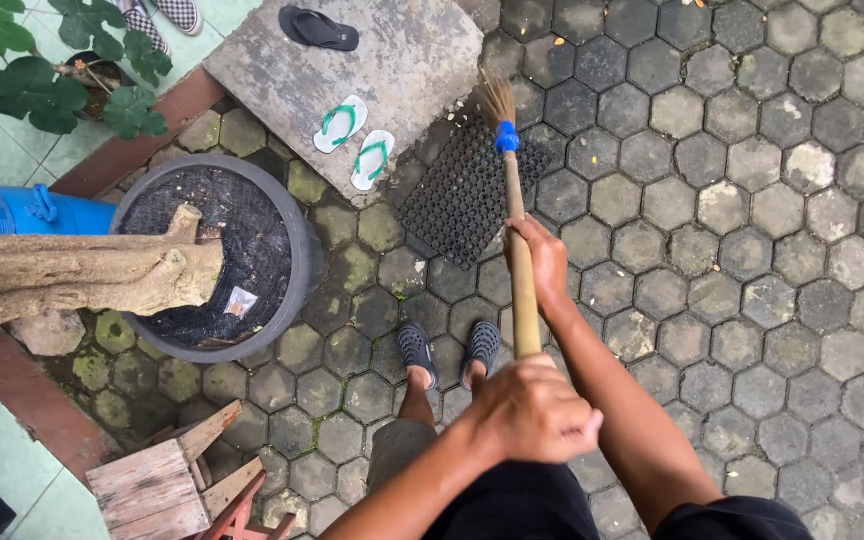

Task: Sweeping leaves and debris on a paved outdoor surface using a broom.

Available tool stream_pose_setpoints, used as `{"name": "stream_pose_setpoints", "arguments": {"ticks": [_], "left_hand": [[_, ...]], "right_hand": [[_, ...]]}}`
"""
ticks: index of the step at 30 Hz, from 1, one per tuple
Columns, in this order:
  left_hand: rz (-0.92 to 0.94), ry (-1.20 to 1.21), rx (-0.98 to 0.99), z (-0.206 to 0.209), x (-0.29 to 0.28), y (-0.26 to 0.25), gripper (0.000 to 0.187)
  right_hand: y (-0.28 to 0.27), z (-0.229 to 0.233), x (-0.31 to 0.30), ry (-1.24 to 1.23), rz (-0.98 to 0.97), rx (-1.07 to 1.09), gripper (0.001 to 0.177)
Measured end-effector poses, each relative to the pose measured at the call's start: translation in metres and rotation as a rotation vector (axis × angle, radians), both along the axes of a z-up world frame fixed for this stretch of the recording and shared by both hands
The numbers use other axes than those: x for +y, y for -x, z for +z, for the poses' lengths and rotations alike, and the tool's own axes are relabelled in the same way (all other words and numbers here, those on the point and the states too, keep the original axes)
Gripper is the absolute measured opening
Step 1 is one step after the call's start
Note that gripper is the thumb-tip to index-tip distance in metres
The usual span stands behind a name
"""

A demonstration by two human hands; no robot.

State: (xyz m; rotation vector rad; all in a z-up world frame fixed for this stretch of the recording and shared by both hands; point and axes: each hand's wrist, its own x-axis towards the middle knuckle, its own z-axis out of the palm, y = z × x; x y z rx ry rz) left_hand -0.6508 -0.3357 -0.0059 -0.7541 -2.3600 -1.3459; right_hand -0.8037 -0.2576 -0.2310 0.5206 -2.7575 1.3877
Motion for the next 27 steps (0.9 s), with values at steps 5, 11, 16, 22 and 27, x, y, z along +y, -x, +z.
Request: {"name": "stream_pose_setpoints", "arguments": {"ticks": [5,11,16,22,27], "left_hand": [[-0.054,-0.032,-0.021,0.032,0.031,-0.001,0.034],[0.009,-0.069,-0.163,0.032,0.059,0.007,0.029],[-0.013,-0.027,-0.176,0.002,0.063,0.024,0.031],[-0.019,-0.017,-0.066,0.002,0.056,0.025,0.036],[-0.114,0.016,-0.035,0.032,0.075,0.027,0.031]], "right_hand": [[-0.022,0.011,0.015,0.123,0.143,0.163,0.02],[-0.044,-0.005,0.026,-0.015,0.388,-0.182,0.037],[-0.007,-0.028,0.043,-0.053,0.177,-0.215,0.02],[0.016,0.007,0.056,0.011,-0.02,0.121,0.023],[0.004,0.048,0.063,0.101,0.202,0.075,0.032]]}}
